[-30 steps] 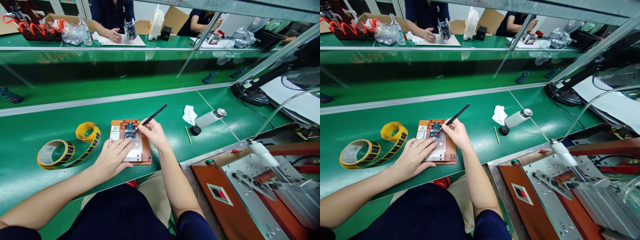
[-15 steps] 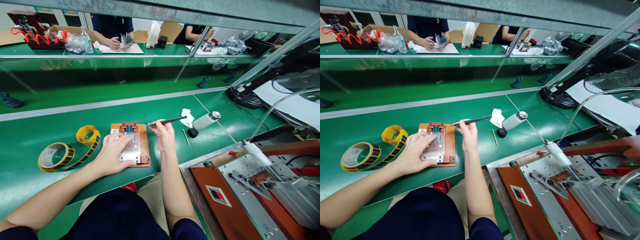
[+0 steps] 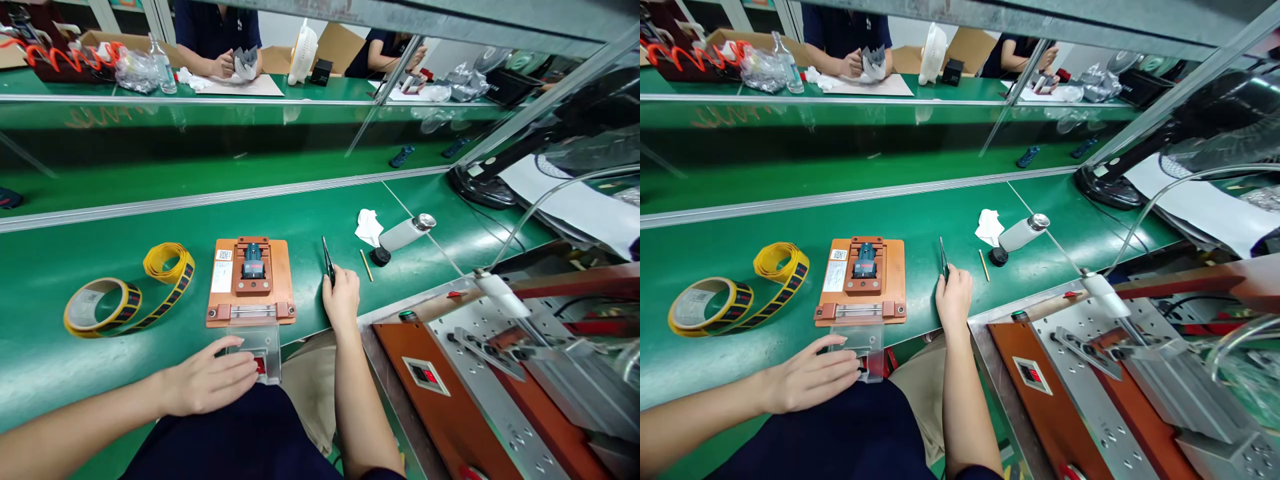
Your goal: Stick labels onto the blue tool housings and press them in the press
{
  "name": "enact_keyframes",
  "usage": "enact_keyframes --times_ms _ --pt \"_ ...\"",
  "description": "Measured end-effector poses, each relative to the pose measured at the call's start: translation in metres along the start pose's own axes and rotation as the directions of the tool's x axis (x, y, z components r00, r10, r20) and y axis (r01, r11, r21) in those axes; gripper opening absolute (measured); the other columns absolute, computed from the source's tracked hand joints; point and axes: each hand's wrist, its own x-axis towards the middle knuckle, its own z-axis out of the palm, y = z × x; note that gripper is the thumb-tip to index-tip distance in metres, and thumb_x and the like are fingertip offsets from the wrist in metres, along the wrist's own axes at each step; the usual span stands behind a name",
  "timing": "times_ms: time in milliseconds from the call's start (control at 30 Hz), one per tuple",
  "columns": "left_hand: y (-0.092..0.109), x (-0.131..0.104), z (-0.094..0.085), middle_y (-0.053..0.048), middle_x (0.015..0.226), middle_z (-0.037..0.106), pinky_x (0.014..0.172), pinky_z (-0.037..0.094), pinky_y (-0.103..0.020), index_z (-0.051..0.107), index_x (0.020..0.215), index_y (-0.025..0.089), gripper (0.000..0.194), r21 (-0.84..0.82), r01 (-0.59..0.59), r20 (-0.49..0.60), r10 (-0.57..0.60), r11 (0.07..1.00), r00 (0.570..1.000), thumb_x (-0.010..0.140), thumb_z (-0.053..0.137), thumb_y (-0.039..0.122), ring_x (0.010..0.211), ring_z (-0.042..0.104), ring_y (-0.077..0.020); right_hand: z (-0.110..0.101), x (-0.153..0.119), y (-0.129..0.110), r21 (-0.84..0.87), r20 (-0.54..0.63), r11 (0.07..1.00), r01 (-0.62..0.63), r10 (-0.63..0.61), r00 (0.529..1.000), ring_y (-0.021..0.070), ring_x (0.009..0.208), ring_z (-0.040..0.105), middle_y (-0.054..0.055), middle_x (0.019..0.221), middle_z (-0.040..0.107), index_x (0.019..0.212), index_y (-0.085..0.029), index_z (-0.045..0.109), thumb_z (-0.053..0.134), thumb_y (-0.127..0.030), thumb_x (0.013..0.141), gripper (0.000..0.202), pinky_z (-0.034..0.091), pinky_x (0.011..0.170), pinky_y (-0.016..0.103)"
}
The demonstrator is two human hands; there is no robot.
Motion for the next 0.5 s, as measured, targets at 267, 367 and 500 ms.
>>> enact_keyframes --times_ms 267,367,500 --pt "-0.003 0.001 0.015 -0.011 0.119 0.076 0.118 0.044 -0.041 0.068 0.125 0.013 0.031 -0.101 0.126 0.004 -0.126 0.987 0.992 0.095 0.063 0.010 0.115 0.070 -0.0205 -0.021 0.015 -0.074 0.569 0.350 0.778 0.266 -0.522 0.778 0.0264 0.130 0.043 0.007 0.131 0.052 0.132 -0.039 0.068 0.043 -0.038 0.104 0.037 0.036 0.113 0.047" --pt "-0.003 -0.002 0.018 -0.012 0.122 0.075 0.120 0.041 -0.041 0.069 0.123 0.012 0.030 -0.103 0.125 0.000 -0.126 0.987 0.992 0.094 0.062 0.006 0.118 0.068 -0.0210 -0.008 0.021 -0.087 0.624 0.400 0.737 0.258 -0.585 0.705 0.0268 0.130 0.041 0.006 0.133 0.050 0.129 -0.040 0.069 0.045 -0.043 0.104 0.035 0.031 0.117 0.050" --pt "-0.005 -0.001 0.016 -0.009 0.121 0.076 0.121 0.040 -0.038 0.070 0.119 0.015 0.026 -0.145 0.124 -0.035 -0.130 0.982 0.991 0.096 0.062 0.007 0.118 0.069 -0.0174 0.011 0.029 -0.085 0.609 0.434 0.756 0.242 -0.572 0.696 0.0269 0.128 0.041 0.006 0.129 0.048 0.125 -0.041 0.072 0.044 -0.046 0.104 0.035 0.031 0.116 0.051"
